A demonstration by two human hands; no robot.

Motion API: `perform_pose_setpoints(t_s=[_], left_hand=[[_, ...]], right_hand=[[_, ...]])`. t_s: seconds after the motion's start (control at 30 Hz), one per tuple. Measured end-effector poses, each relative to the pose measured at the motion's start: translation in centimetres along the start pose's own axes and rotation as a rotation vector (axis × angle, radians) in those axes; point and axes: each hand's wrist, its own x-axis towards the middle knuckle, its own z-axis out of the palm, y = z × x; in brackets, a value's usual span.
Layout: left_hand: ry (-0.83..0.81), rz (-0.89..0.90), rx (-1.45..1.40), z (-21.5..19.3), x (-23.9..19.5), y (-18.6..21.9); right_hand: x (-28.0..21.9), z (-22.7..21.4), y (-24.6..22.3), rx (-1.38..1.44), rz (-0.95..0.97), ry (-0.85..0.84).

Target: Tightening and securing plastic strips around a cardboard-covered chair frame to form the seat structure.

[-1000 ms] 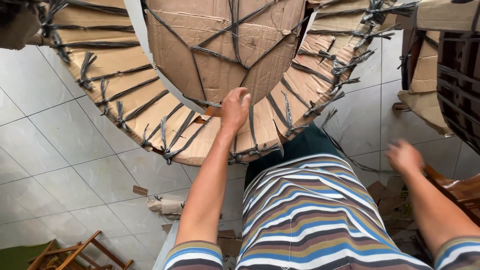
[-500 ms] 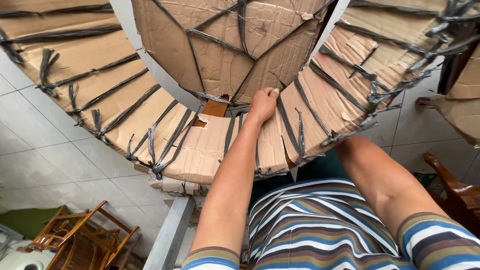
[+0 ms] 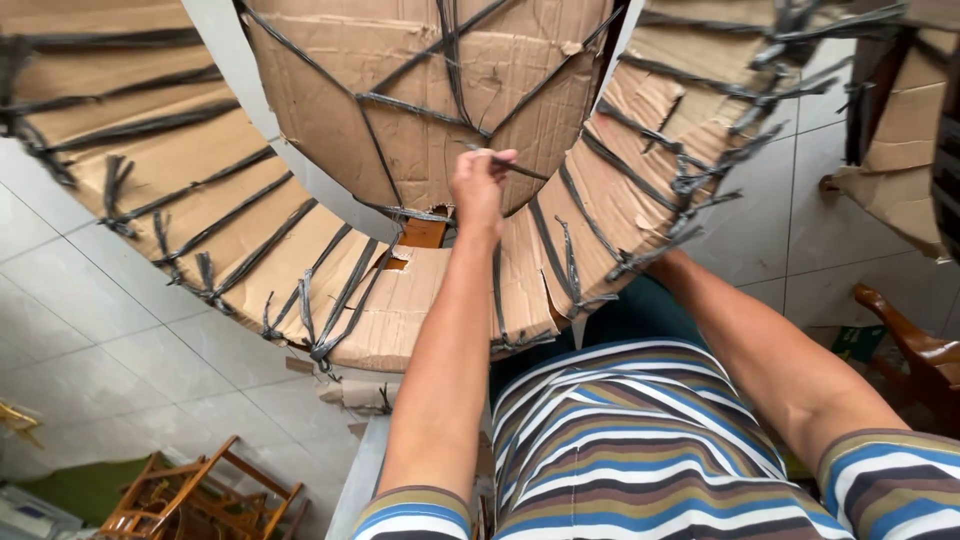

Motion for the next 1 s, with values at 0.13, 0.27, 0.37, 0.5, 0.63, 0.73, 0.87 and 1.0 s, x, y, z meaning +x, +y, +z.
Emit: perform_pose_setpoints(t_s=[0.13,0.27,0.37,0.5,0.63,0.73,0.87,1.0], left_hand=[[-0.001,0.149,-0.223,-3.6,-2.3,5.7],[-0.043,0.289,-0.32,-7.0,-3.4,8.4],[-0.06,0.339,-0.249,-8.4,-6.4,9.4],[-0.163,0.49,-0.016,-8.4,-13.1,10.4],[-0.321,0.641,0.209,-6.2,-17.6,8.7],[-0.474,0.758,0.359,-3.8,-18.7,7.9],[-0.493,1.002,0.634,-1.9,-17.9,6.6],[-0.662,0.994,0.599,-1.1,-18.6,6.1]], right_hand=[[-2.7,-0.4,-1.1,0.038,-0.123,0.003],[-7.2,-0.8,2.3,-0.166,0.369,0.184],[-11.2,-0.9,0.9,-0.22,0.363,0.274],[-15.0,-0.2,-4.7,-0.393,0.395,0.358],[-17.6,1.9,-14.7,-0.366,0.261,0.424],[-18.1,2.9,-19.1,-0.458,0.156,0.484],[-17.7,3.8,-23.1,-0.486,-0.019,0.576],[-15.8,4.2,-25.9,-0.55,-0.08,0.585]])
